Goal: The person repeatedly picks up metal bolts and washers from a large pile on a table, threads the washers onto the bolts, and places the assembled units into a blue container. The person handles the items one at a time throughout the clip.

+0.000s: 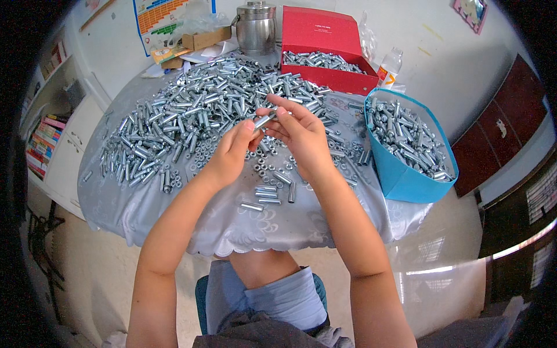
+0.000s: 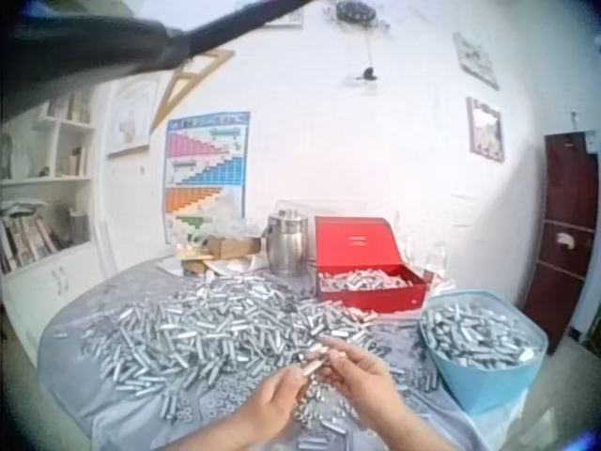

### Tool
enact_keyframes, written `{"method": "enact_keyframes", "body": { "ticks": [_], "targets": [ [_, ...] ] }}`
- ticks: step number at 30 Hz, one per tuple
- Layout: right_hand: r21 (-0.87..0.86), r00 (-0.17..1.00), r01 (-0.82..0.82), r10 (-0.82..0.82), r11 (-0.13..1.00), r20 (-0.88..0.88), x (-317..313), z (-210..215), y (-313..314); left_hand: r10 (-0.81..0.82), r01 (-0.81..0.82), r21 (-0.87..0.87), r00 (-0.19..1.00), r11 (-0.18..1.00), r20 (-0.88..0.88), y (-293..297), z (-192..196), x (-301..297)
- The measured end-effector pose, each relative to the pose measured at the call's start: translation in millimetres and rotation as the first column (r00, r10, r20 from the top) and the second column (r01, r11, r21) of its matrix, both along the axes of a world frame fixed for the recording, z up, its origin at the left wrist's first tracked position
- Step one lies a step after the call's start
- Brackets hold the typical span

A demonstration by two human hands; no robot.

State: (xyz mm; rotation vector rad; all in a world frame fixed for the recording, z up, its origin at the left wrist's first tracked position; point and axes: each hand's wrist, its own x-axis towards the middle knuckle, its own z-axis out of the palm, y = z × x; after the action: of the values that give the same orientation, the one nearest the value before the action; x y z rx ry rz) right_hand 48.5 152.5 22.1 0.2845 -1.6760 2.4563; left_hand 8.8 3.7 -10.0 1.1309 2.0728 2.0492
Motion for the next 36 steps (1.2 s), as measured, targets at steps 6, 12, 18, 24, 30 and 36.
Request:
{"method": "enact_keyframes", "body": {
  "ticks": [6,12,18,24,30,36],
  "targets": [
    [-0.022,0.999,-0.041,0.041,0.999,0.013,0,0,-1,-0.184,0.145,0.135,0.917,0.980,0.355,-3,7,-1],
    [-0.024,0.994,-0.015,0.018,1.000,0.111,-5,-9,3,-0.298,0.213,0.225,0.827,0.951,0.477,-3,12,0],
    [0.040,0.992,0.026,-0.031,0.999,0.124,-3,-7,0,-0.322,0.236,0.237,0.829,0.942,0.457,-7,14,1],
    [0.216,0.995,0.087,-0.076,0.973,-0.057,-2,-5,-3,-0.310,0.157,0.312,0.785,0.937,0.536,-6,14,-3],
    [0.335,0.971,0.198,-0.138,0.921,-0.195,0,-10,-8,-0.248,0.103,0.251,0.709,0.963,0.660,-5,11,-6],
    [0.304,0.977,0.188,-0.145,0.934,-0.159,2,-5,-5,-0.142,0.127,0.067,0.782,0.990,0.607,0,14,0]
  ]
}}
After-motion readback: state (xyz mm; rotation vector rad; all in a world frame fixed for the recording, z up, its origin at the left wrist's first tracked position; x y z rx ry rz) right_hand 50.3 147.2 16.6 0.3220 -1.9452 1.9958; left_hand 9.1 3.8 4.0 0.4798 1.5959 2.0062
